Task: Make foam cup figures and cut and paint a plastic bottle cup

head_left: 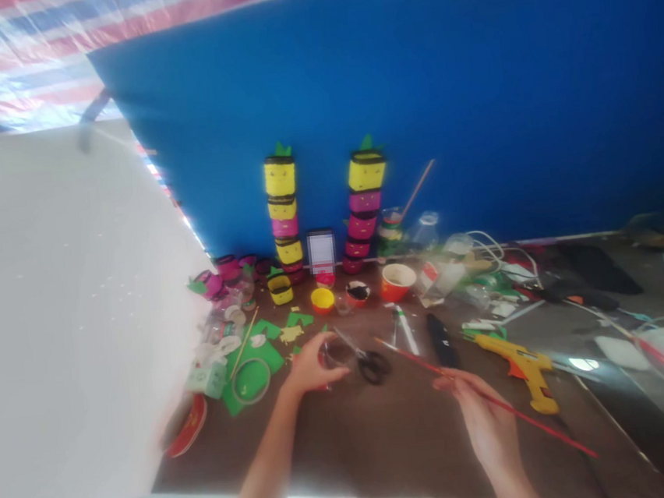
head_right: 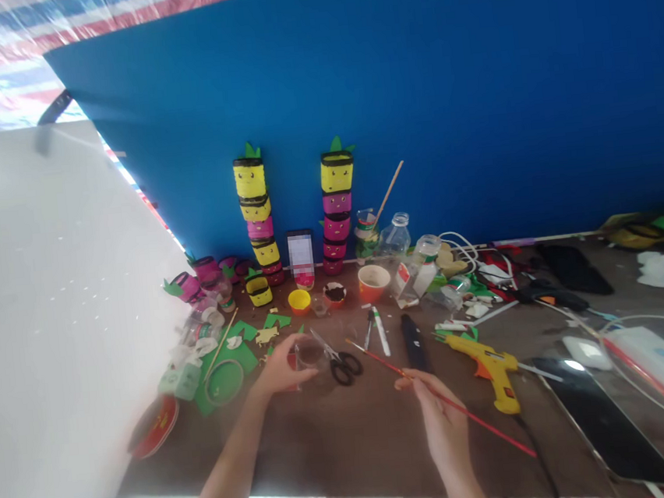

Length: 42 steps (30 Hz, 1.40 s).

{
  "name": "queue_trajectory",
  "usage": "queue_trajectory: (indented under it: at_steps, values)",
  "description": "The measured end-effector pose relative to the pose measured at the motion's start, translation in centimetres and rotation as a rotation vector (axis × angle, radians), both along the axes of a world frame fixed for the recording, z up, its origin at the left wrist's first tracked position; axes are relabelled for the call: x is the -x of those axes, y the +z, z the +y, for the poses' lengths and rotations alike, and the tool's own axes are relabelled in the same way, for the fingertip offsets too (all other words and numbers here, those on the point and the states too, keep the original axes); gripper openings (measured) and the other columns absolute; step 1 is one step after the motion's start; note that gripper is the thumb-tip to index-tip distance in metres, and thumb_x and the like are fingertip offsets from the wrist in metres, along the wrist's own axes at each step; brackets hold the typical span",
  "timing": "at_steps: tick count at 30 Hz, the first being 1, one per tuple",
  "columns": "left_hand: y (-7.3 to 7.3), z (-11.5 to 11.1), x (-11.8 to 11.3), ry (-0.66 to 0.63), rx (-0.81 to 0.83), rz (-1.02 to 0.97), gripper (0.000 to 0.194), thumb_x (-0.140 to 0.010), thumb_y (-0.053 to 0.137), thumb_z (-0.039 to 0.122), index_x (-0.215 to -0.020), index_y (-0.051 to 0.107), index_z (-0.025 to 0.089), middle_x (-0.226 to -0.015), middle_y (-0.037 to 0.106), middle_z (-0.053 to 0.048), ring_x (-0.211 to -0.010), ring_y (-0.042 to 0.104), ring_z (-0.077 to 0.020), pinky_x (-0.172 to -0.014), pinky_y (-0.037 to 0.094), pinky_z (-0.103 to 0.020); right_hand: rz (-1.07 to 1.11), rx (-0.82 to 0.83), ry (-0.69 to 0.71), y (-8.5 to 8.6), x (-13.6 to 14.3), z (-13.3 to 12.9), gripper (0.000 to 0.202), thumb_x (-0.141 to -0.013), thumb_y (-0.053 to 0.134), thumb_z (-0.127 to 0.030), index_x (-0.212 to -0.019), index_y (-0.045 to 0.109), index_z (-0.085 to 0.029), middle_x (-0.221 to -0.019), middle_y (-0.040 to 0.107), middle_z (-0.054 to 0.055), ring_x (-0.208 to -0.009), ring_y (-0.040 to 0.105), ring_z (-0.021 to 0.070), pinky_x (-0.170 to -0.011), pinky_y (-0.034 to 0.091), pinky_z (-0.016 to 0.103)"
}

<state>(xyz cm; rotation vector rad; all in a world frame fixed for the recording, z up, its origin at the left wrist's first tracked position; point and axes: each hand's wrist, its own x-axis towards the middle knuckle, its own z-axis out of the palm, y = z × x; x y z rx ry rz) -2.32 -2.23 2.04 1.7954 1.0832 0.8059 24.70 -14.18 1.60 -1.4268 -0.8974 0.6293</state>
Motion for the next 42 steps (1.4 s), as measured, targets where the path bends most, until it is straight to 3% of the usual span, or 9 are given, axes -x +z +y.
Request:
queue_trajectory:
  at_steps: [5, 8, 11, 13, 18, 24, 29, 38, 42]
  values:
    - [-0.6, 0.7, -0.7, 0.135, 0.09, -0.415, 0.064, -0.06, 0.074, 0.036, -0.117, 0.05, 0.019, -0.12, 0.057, -0.01, -0.114, 0.052, -0.0252, -0.1, 0.038, -0.039, -0.016, -0.013, -0.05, 0.6, 0.0, 1.1, 0.026, -0.073, 0.063, -0.041, -0.083, 0.068, -0.017, -0.07, 0.071, 0.006, -0.073, 0.067, 0.0242, -0.07, 0.052, 0.037]
    - [-0.7, 1.5, -1.9, 0.197, 0.22, -0.637, 0.061, -0.064, 0.069, 0.043, -0.117, 0.049, 0.02, -0.119, 0.058, -0.009, -0.11, 0.055, -0.0244, -0.097, 0.041, -0.039, 0.103, -0.07, -0.016, 1.5, 0.3, 2.6, 0.028, -0.074, 0.062, -0.04, -0.089, 0.067, -0.017, -0.073, 0.072, 0.007, -0.073, 0.068, 0.0236, -0.073, 0.052, 0.039]
    - [-0.8, 2.2, -3.0, 0.177, 0.371, -0.882, 0.063, -0.065, 0.065, 0.049, -0.117, 0.049, 0.018, -0.119, 0.058, -0.012, -0.106, 0.057, -0.0248, -0.093, 0.043, -0.04, 0.164, -0.131, 0.048, 3.1, 0.8, 4.7, 0.03, -0.077, 0.059, -0.04, -0.093, 0.067, -0.017, -0.079, 0.072, 0.008, -0.077, 0.068, 0.0243, -0.076, 0.052, 0.041]
    - [-1.0, 2.4, -3.3, 0.143, 0.471, -0.957, 0.065, -0.065, 0.064, 0.051, -0.118, 0.048, 0.017, -0.114, 0.06, -0.013, -0.103, 0.059, -0.0253, -0.093, 0.043, -0.043, 0.028, -0.105, 0.061, 4.2, 1.2, 6.4, 0.028, -0.078, 0.057, -0.04, -0.093, 0.066, -0.017, -0.084, 0.073, 0.009, -0.08, 0.069, 0.0243, -0.077, 0.053, 0.04]
    - [-1.8, 2.7, -2.7, 0.089, 0.599, -1.022, 0.063, -0.066, 0.065, 0.051, -0.117, 0.049, 0.018, -0.099, 0.063, -0.01, -0.091, 0.062, -0.0226, -0.091, 0.043, -0.044, -0.302, -0.042, 0.095, 5.4, 1.7, 11.1, 0.026, -0.08, 0.053, -0.041, -0.09, 0.065, -0.02, -0.08, 0.073, 0.007, -0.076, 0.069, 0.0222, -0.072, 0.053, 0.035]
    - [-2.1, 3.0, -2.9, 0.035, 0.596, -0.965, 0.065, -0.062, 0.07, 0.05, -0.115, 0.051, 0.019, -0.106, 0.062, -0.011, -0.093, 0.061, -0.0225, -0.089, 0.044, -0.042, -0.499, -0.024, 0.164, 3.5, 1.5, 15.3, 0.018, -0.071, 0.058, -0.036, -0.079, 0.067, -0.022, -0.074, 0.072, 0.003, -0.071, 0.066, 0.0223, -0.07, 0.051, 0.036]
    - [-1.8, 3.0, -3.3, 0.011, 0.589, -0.993, 0.053, -0.059, 0.074, 0.038, -0.105, 0.056, 0.017, -0.096, 0.063, -0.008, -0.086, 0.061, -0.0203, -0.085, 0.046, -0.039, -0.581, -0.008, 0.189, 2.5, 1.8, 16.1, 0.02, -0.072, 0.054, -0.034, -0.08, 0.068, -0.022, -0.074, 0.071, 0.004, -0.07, 0.065, 0.0222, -0.068, 0.05, 0.036]
    - [-1.6, 2.8, -3.4, 0.043, 0.568, -0.97, 0.052, -0.06, 0.071, 0.035, -0.106, 0.055, 0.018, -0.099, 0.062, -0.009, -0.094, 0.06, -0.0232, -0.09, 0.044, -0.043, -0.643, -0.023, 0.176, 2.4, 1.9, 16.6, 0.021, -0.072, 0.051, -0.032, -0.08, 0.068, -0.023, -0.085, 0.072, 0.004, -0.076, 0.066, 0.0217, -0.074, 0.051, 0.036]
    - [-1.6, 2.8, -3.4, 0.048, 0.57, -0.975, 0.051, -0.06, 0.071, 0.035, -0.106, 0.054, 0.019, -0.101, 0.062, -0.009, -0.095, 0.06, -0.0241, -0.091, 0.044, -0.044, -0.656, -0.02, 0.162, 2.3, 1.8, 16.7, 0.023, -0.075, 0.049, -0.036, -0.079, 0.068, -0.023, -0.078, 0.072, 0.004, -0.071, 0.065, 0.0217, -0.069, 0.051, 0.035]
